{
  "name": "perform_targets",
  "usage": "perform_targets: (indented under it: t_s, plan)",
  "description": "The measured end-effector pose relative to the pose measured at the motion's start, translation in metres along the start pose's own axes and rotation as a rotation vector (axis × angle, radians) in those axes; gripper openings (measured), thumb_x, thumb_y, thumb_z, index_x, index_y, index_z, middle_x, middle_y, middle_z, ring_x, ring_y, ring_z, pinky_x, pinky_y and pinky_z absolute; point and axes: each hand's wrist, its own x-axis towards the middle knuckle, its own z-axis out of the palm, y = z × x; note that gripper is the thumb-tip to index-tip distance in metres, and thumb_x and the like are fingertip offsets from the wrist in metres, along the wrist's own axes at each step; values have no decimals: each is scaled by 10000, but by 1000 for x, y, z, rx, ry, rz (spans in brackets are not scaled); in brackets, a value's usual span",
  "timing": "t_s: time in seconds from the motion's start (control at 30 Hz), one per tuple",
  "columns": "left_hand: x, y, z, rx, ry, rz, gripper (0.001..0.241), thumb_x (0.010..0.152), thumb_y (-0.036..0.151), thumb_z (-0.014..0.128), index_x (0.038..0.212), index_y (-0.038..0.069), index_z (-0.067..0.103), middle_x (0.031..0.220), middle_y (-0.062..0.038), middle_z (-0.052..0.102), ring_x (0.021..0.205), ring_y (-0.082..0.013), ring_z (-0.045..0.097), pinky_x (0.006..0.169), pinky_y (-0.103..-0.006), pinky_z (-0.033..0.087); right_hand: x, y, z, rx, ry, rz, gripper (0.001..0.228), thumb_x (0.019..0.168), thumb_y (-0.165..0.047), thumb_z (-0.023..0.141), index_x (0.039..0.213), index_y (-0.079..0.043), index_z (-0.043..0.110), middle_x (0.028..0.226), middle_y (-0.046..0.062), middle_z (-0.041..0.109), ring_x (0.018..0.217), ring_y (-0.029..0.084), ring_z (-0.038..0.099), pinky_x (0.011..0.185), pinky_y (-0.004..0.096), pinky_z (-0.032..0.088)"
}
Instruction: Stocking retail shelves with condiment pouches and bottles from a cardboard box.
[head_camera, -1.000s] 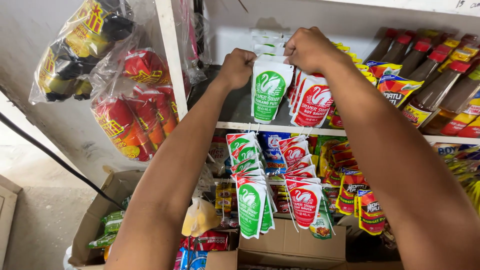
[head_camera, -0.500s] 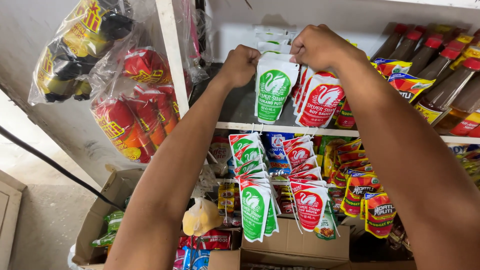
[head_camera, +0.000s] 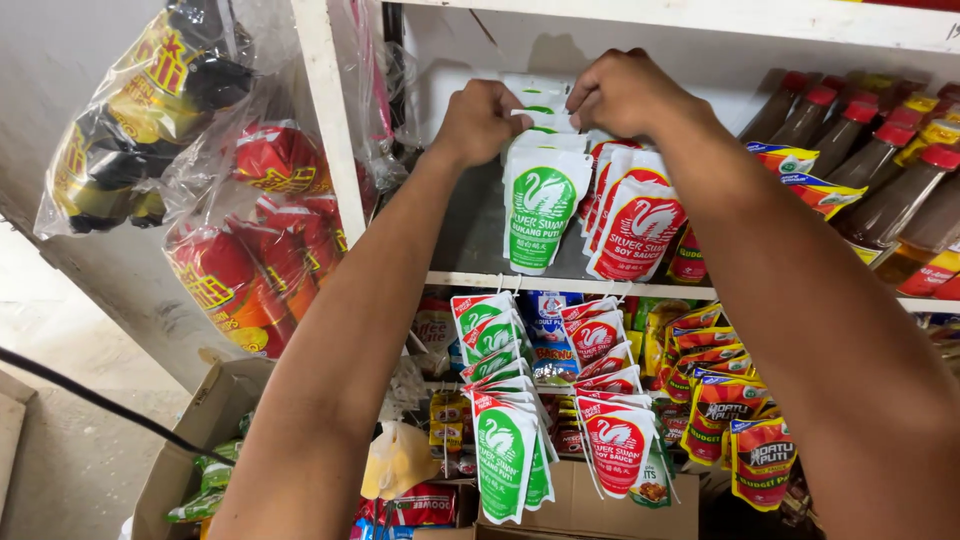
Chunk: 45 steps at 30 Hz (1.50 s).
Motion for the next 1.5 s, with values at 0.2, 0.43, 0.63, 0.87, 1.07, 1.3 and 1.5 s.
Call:
perform_targets:
  t_s: [0.2,0.43,0.63,0.87,1.07,1.3,1.5]
  plan:
    - [-2,0,10,3,-10,-78,167,875,188,787,903,30,739,777,-101,757,710,-180,706,684,-351,552,9,0,15,-176,-22,135,238,866,-232,826,1064,-104,795,1021,87,768,967,275,709,853,442,547]
    - [-6,14,0,30,-40,-151,173,875,189,780,894,24,731,761,-110,750,699,-201,721,682,-369,550,-2,-16,5,-156,-50,229,252,869,-278,818,1090,-162,783,999,63,772,931,262,722,836,452,555]
    - [-5,14,-6,4,-32,-115,205,865,206,775,885,9,722,751,-98,757,668,-177,733,647,-348,555,-1,-16,0,-160,-80,236,232,896,-267,788,1099,-156,791,1006,69,784,938,255,720,866,442,543]
    - [18,-30,2,-53,216,-55,160,823,166,773,933,49,767,797,-73,782,720,-162,752,704,-312,580,24,11,-5,-74,63,169,245,886,-181,666,1089,-168,803,1097,81,771,1023,267,714,919,391,537]
    - [24,-42,22,-84,182,-60,238,781,135,796,1007,72,752,734,-57,734,693,-169,717,679,-312,559,42,-2,6,-138,78,258,234,870,-233,707,1087,-264,791,1193,-14,727,1166,263,625,1090,523,399]
    - [35,-64,38,-133,157,-107,93,832,36,699,889,48,773,761,-45,771,709,-115,743,689,-297,576,69,31,30,-309,-7,260,208,876,-296,818,1074,-232,800,1125,25,764,1182,288,629,1116,694,269]
    - [27,-44,18,-132,31,-108,70,835,62,777,880,9,767,738,-68,755,666,-111,687,640,-309,553,62,25,21,-247,-15,280,248,864,-300,814,1095,-214,783,1131,-2,760,1192,259,626,1146,720,202]
